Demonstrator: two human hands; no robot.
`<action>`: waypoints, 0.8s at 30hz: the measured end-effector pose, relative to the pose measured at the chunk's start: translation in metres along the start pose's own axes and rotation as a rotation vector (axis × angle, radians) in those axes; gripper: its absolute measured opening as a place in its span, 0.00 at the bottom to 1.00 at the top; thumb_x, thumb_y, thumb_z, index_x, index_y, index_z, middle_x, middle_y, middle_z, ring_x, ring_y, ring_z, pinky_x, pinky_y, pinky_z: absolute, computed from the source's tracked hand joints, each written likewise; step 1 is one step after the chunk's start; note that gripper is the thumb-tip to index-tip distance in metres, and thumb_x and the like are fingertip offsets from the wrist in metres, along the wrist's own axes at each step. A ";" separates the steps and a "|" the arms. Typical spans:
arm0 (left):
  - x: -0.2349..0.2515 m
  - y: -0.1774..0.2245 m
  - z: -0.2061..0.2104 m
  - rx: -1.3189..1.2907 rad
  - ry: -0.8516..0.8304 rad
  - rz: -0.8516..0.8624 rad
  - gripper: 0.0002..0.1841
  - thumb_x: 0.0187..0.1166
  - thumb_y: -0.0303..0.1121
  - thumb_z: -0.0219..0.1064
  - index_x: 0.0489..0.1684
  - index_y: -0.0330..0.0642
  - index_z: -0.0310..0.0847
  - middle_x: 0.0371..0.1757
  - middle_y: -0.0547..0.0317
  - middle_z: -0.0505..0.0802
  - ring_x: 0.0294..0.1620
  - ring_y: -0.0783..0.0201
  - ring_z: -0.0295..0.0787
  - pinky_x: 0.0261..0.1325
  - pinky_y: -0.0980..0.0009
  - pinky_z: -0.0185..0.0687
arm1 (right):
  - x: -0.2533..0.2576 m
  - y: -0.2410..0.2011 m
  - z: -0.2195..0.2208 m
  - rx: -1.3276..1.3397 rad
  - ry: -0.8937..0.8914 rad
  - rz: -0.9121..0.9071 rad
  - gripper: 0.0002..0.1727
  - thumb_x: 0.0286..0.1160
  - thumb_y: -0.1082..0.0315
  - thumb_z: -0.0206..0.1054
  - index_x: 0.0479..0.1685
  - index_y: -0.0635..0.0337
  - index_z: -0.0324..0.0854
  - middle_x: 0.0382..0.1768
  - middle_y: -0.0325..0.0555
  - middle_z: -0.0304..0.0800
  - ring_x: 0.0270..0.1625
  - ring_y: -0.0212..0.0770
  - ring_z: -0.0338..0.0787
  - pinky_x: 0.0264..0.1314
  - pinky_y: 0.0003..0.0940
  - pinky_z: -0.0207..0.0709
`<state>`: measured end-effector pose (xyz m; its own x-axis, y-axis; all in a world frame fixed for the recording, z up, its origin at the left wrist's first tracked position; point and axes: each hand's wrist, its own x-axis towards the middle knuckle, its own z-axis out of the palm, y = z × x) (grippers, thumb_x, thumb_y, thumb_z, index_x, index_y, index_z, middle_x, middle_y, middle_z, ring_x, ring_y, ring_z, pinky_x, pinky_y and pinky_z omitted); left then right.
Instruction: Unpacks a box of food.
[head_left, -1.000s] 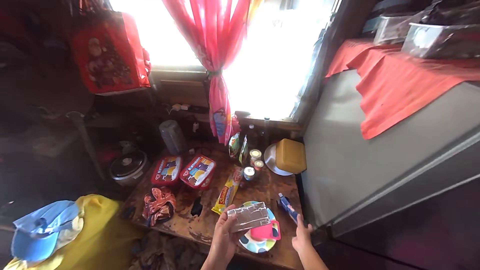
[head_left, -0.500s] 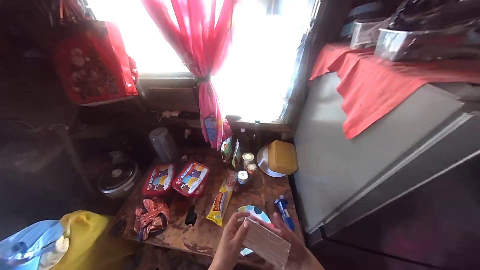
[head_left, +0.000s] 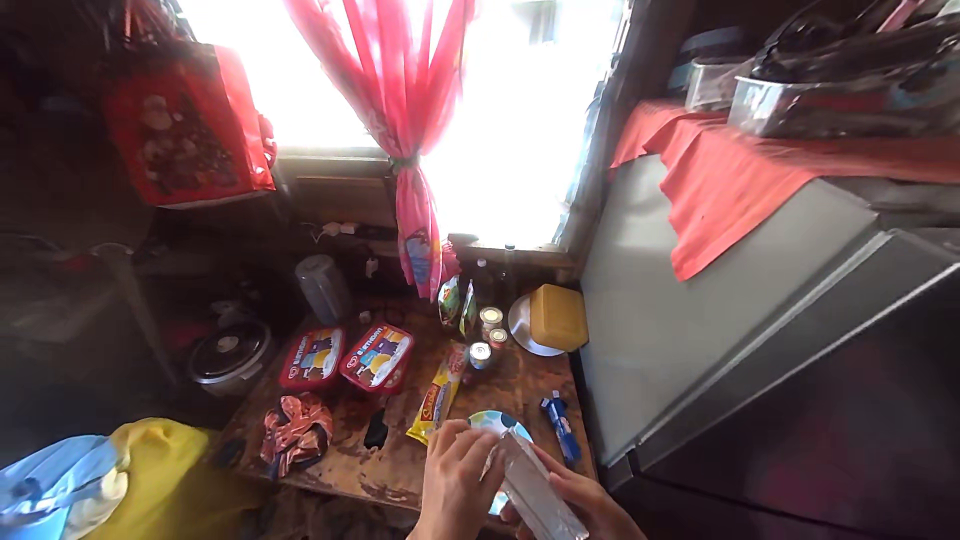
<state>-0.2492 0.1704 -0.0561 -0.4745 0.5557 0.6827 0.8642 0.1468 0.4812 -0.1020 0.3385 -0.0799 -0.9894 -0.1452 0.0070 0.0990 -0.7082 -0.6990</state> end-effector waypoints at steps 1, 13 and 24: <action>0.001 0.002 0.002 0.042 0.001 0.021 0.09 0.71 0.40 0.71 0.40 0.51 0.96 0.42 0.68 0.98 0.53 0.61 0.91 0.57 0.61 0.80 | -0.001 0.000 0.002 -0.042 0.006 0.002 0.32 0.84 0.52 0.62 0.89 0.34 0.63 0.71 0.50 0.85 0.66 0.51 0.89 0.69 0.52 0.83; 0.007 0.009 0.003 0.116 -0.004 0.082 0.07 0.68 0.37 0.69 0.30 0.49 0.93 0.32 0.69 0.97 0.44 0.68 0.94 0.55 0.65 0.82 | -0.009 0.002 0.019 -0.435 0.113 -0.064 0.39 0.89 0.58 0.57 0.95 0.49 0.41 0.77 0.38 0.79 0.67 0.36 0.86 0.68 0.39 0.82; -0.001 0.004 0.006 -0.196 0.025 -0.109 0.08 0.69 0.28 0.71 0.40 0.34 0.92 0.38 0.52 0.97 0.39 0.65 0.97 0.47 0.69 0.93 | 0.000 0.014 0.035 -0.384 0.248 -0.107 0.37 0.90 0.64 0.52 0.94 0.55 0.38 0.72 0.41 0.81 0.64 0.38 0.88 0.66 0.39 0.84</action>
<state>-0.2441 0.1755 -0.0575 -0.5691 0.5248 0.6330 0.7597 0.0412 0.6489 -0.0973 0.3044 -0.0646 -0.9920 0.1176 -0.0448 -0.0056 -0.3967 -0.9179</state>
